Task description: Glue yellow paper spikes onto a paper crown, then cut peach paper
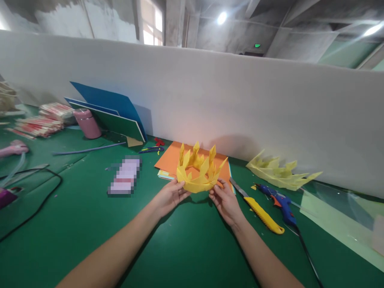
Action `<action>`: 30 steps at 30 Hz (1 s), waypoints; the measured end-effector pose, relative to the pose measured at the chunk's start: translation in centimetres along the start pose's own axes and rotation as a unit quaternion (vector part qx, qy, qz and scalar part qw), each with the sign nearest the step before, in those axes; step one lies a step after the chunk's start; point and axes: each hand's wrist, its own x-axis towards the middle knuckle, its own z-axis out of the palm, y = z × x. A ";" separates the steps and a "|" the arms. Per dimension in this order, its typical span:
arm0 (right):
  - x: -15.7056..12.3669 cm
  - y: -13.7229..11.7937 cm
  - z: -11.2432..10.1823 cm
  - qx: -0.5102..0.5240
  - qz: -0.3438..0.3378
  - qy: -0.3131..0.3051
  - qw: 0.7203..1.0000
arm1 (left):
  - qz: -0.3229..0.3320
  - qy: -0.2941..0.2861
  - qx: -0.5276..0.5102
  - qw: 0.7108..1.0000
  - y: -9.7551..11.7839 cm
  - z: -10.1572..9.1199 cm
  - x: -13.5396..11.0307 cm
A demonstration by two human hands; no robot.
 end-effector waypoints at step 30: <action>0.8 -0.2 -0.4 0.028 -0.032 -0.007 0.999 | 0.057 0.056 0.081 0.994 1.1 0.4 0.8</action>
